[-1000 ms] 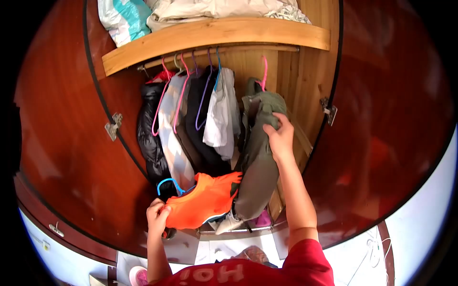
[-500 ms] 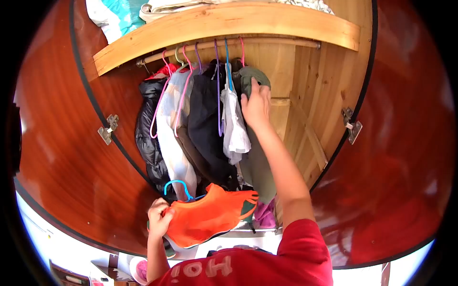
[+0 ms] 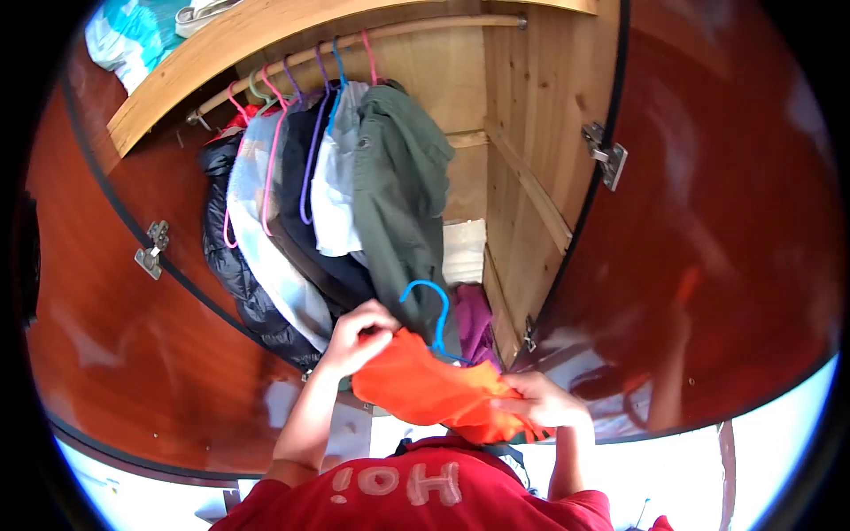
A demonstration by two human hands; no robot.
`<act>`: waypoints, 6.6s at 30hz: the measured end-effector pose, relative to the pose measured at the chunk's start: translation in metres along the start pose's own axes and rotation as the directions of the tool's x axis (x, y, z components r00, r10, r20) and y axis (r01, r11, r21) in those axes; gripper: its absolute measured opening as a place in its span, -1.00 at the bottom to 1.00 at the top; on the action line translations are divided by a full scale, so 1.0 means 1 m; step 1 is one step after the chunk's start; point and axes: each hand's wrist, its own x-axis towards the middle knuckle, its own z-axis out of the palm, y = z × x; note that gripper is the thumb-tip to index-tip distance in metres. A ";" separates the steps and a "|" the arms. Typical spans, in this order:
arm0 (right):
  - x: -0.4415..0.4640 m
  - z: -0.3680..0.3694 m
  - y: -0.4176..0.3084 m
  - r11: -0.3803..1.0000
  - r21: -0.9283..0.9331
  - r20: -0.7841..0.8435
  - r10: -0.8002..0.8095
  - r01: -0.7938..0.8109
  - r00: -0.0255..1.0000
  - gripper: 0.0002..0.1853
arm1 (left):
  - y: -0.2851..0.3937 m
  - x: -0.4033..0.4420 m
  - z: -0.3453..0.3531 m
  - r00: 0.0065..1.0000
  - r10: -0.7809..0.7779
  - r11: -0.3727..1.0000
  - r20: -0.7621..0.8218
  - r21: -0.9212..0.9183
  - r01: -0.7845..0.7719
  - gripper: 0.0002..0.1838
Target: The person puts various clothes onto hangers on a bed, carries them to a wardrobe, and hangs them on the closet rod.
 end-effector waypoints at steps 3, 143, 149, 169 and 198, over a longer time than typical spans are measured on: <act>-0.040 0.008 -0.021 0.819 0.565 -0.083 0.178 -0.101 0.980 -0.74 | 0.009 0.051 0.014 0.974 0.040 0.958 0.221 -0.285 0.026 -0.42; -0.846 0.576 0.078 0.974 0.224 0.267 -0.104 -0.043 -0.958 -0.72 | 0.611 -0.604 0.949 0.223 0.940 0.315 0.257 -0.906 -0.282 -0.21; -0.816 0.622 -0.080 0.897 0.348 0.466 -0.417 -0.271 -0.781 -0.88 | 0.718 -0.600 0.825 0.372 0.925 -0.049 -0.070 -0.997 -0.066 -0.53; -0.717 0.713 -0.209 0.413 0.907 0.138 -0.475 -0.082 -0.869 -0.89 | 0.665 -0.625 0.704 -0.713 0.690 0.227 -0.121 -0.900 0.372 -0.69; -0.770 0.635 0.025 0.809 0.587 0.679 -0.511 -0.028 -0.526 -0.92 | 0.637 -0.651 0.695 -0.853 0.274 0.935 0.444 0.086 0.345 -0.73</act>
